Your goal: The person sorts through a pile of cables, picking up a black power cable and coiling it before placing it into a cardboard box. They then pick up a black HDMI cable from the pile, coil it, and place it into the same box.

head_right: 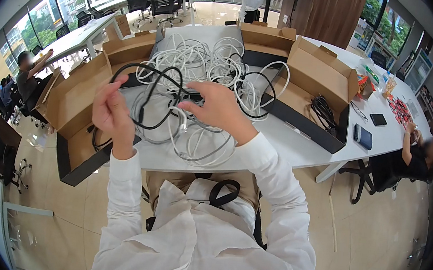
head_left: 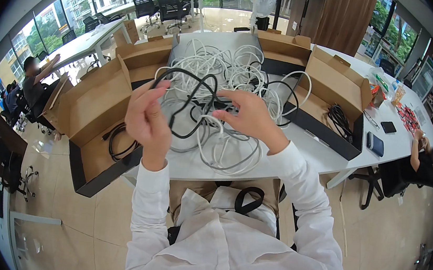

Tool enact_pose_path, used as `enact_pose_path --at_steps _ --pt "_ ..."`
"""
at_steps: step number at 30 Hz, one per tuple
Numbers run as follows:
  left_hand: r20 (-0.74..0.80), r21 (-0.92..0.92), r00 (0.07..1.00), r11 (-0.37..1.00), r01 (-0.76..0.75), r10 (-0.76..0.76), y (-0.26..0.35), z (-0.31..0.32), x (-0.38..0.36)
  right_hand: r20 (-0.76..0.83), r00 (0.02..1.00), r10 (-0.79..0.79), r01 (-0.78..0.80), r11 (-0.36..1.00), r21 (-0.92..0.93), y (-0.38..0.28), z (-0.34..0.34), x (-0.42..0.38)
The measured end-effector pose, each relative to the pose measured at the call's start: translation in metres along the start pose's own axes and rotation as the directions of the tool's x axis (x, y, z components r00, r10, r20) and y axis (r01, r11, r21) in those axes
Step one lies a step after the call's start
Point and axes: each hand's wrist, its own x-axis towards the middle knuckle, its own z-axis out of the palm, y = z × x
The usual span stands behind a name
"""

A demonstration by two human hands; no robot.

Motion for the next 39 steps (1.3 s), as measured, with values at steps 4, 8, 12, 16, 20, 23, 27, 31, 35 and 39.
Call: enact_pose_path --at_steps 4,8,12,16,20,23,27,31,35,39 --pt "-0.024 -0.065 0.991 0.989 0.133 -0.135 -0.011 0.006 -0.001 0.175 0.984 0.013 0.029 0.971 -0.238 0.020 0.011 0.010" --pt "0.005 -0.218 0.945 0.922 0.320 -0.327 -0.024 0.007 -0.022 0.082 0.997 -0.010 0.033 0.962 -0.271 0.029 0.002 0.023" --pt "0.126 -0.247 0.925 0.892 0.380 -0.359 -0.037 0.015 -0.050 -0.101 0.995 0.019 -0.046 0.960 -0.276 0.029 -0.029 0.056" --pt "0.314 -0.314 0.831 0.776 0.547 -0.459 -0.039 0.027 -0.072 -0.268 0.962 -0.050 -0.023 0.965 -0.260 0.032 -0.054 0.083" --pt "0.578 -0.156 0.652 0.718 0.678 -0.491 -0.036 0.035 -0.087 -0.379 0.922 -0.077 -0.053 0.946 -0.320 -0.002 -0.077 0.083" --pt "0.689 -0.047 0.596 0.795 0.605 -0.413 -0.031 0.041 -0.095 -0.544 0.823 -0.162 0.029 0.969 -0.244 -0.009 -0.073 0.074" --pt "0.698 0.023 0.563 0.800 0.600 -0.443 -0.027 0.048 -0.098 -0.554 0.820 -0.144 0.065 0.985 -0.159 -0.010 -0.074 0.068" --pt "0.718 0.021 0.537 0.786 0.618 -0.442 -0.024 0.052 -0.096 -0.565 0.775 -0.283 0.198 0.958 -0.208 -0.018 -0.073 0.056" --pt "0.707 -0.005 0.545 0.767 0.641 -0.451 -0.027 0.057 -0.098 -0.575 0.722 -0.386 0.314 0.922 -0.224 -0.006 -0.068 0.055" --pt "0.673 -0.161 0.556 0.637 0.754 -0.488 -0.040 0.063 -0.107 -0.420 0.877 -0.235 0.254 0.967 -0.013 -0.007 -0.067 0.049"
